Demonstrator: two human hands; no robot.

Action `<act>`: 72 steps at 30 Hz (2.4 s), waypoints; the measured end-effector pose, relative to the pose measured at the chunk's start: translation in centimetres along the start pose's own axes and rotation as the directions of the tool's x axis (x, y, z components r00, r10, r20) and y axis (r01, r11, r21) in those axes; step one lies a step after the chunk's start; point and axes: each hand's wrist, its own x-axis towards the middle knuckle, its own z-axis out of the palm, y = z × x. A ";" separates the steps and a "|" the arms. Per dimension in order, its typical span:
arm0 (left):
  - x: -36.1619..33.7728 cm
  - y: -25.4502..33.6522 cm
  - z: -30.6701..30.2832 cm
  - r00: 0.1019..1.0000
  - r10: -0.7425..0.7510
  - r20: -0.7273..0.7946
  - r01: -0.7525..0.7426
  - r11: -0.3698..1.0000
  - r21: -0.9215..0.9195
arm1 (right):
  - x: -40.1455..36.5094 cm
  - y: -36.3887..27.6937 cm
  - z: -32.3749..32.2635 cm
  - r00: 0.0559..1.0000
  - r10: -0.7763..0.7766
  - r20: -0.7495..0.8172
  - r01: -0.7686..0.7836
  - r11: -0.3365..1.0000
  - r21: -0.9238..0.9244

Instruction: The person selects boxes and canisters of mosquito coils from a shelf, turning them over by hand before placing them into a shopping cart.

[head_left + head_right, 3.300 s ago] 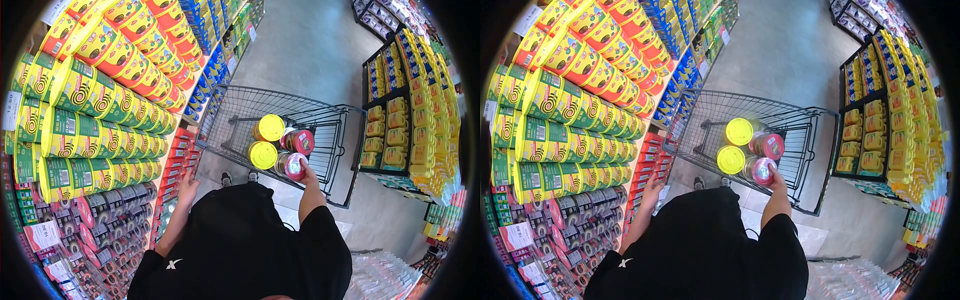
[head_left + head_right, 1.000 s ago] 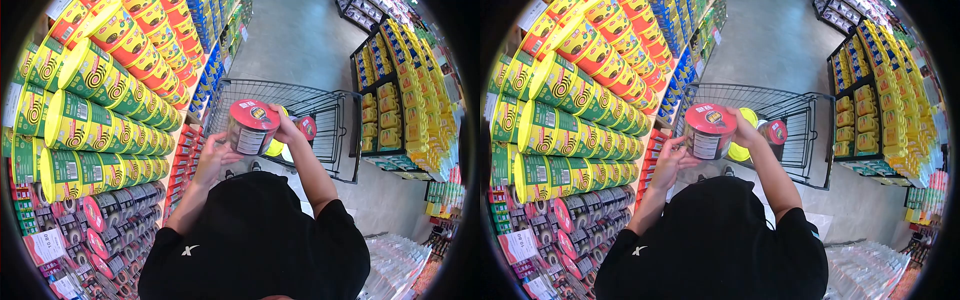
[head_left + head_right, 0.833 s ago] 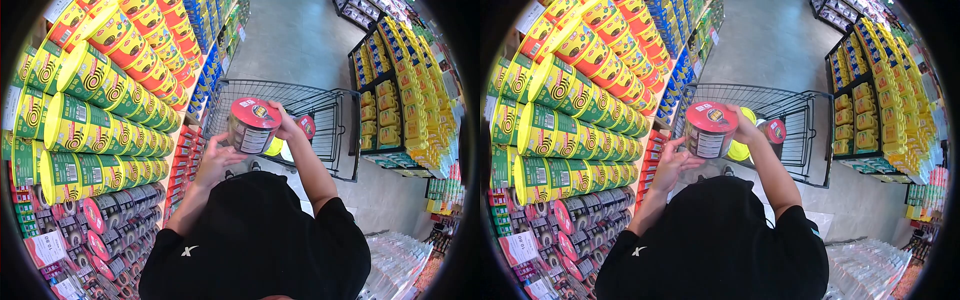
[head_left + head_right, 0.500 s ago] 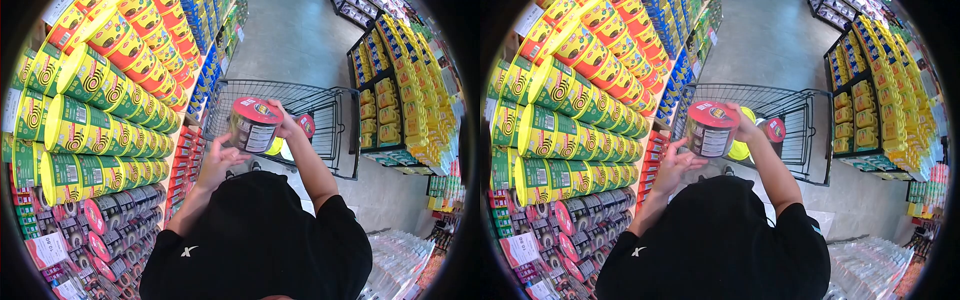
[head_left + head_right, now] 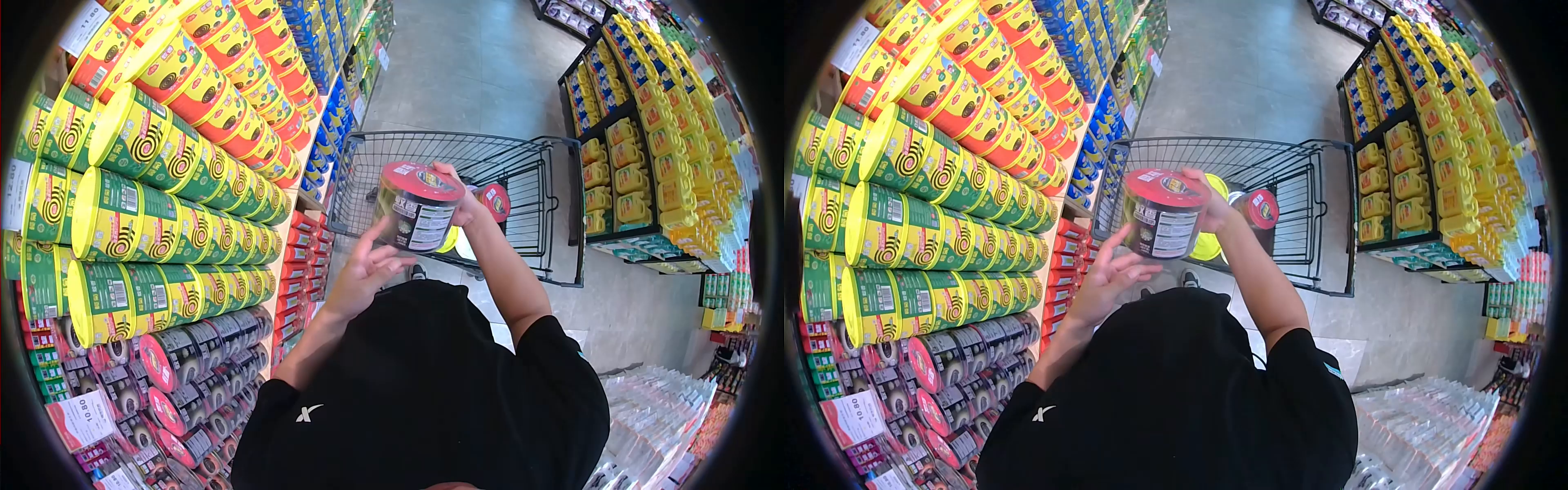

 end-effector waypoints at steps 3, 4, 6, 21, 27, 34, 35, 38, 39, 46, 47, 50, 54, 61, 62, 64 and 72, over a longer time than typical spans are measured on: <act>0.0 0.1 0.1 1.000 -0.002 0.003 0.002 1.000 -0.015 | -0.2 0.1 -0.1 1.000 -0.001 -0.023 0.001 1.000 0.011; 0.0 0.1 0.1 1.000 -0.004 0.004 0.004 1.000 -0.019 | -0.2 0.1 -0.2 1.000 -0.001 -0.027 0.001 1.000 0.018; 0.1 -0.4 -0.6 0.999 -0.018 -0.031 0.018 1.000 0.005 | -0.4 0.2 -0.1 0.998 -0.006 -0.055 0.006 1.000 -0.002; 0.8 -1.2 -2.5 0.938 -0.057 -0.341 0.002 0.987 -0.160 | -0.9 4.3 6.3 0.916 -0.340 -0.213 0.137 0.764 -0.630; 0.6 -1.2 -4.7 0.932 -0.001 -0.363 -0.063 0.984 -0.166 | -1.9 3.5 6.5 0.949 -0.172 -0.264 -0.035 0.776 -0.630; -0.1 -0.3 -6.4 0.922 -0.055 -0.384 0.037 0.998 -0.055 | -2.7 2.6 8.5 0.972 -0.032 -0.234 -0.122 0.779 -0.615; 0.0 -0.3 -6.5 0.925 -0.045 -0.377 0.029 0.999 -0.046 | -2.5 2.7 8.4 0.972 -0.020 -0.234 -0.131 0.778 -0.614; 0.2 -0.8 -6.7 0.928 -0.021 -0.371 0.018 1.000 -0.012 | -2.2 3.1 8.0 0.973 -0.009 -0.231 -0.140 0.772 -0.620; 0.2 -0.9 -6.6 0.925 -0.018 -0.380 0.022 1.000 0.004 | -2.2 3.3 8.2 0.973 -0.021 -0.228 -0.131 0.767 -0.628; 0.4 -2.4 -7.0 0.900 0.002 -0.436 -0.008 1.000 -0.011 | -2.3 3.8 6.8 0.966 -0.062 -0.251 -0.088 0.834 -0.545; 0.4 -2.6 -7.2 0.916 -0.001 -0.402 -0.005 1.000 -0.015 | -2.2 3.9 6.3 0.960 -0.057 -0.274 -0.093 0.858 -0.505; 0.6 -3.3 -7.9 0.942 -0.021 -0.334 0.010 0.999 -0.037 | -1.9 3.8 6.5 0.914 -0.063 -0.401 -0.131 0.888 -0.440; 2.9 -3.8 -8.5 0.923 -0.095 -0.373 0.086 0.995 -0.042 | -0.5 2.7 5.0 0.889 0.011 -0.458 -0.196 0.912 -0.359; 4.1 -3.0 -8.8 0.923 -0.126 -0.362 0.098 0.991 -0.096 | 1.0 1.6 5.5 0.868 -0.012 -0.496 -0.237 0.868 -0.436; 4.1 -3.0 -8.8 0.917 -0.127 -0.378 0.092 0.990 -0.109 | 1.1 1.6 5.6 0.873 -0.007 -0.488 -0.246 0.857 -0.452; 4.2 -3.0 -8.6 0.903 -0.129 -0.411 0.079 0.988 -0.135 | 1.3 1.8 6.1 0.848 -0.034 -0.529 -0.259 0.844 -0.470; 4.4 -2.0 -7.9 0.888 -0.153 -0.434 0.127 0.988 -0.088 | 1.9 1.9 6.7 0.851 -0.005 -0.526 -0.287 0.833 -0.472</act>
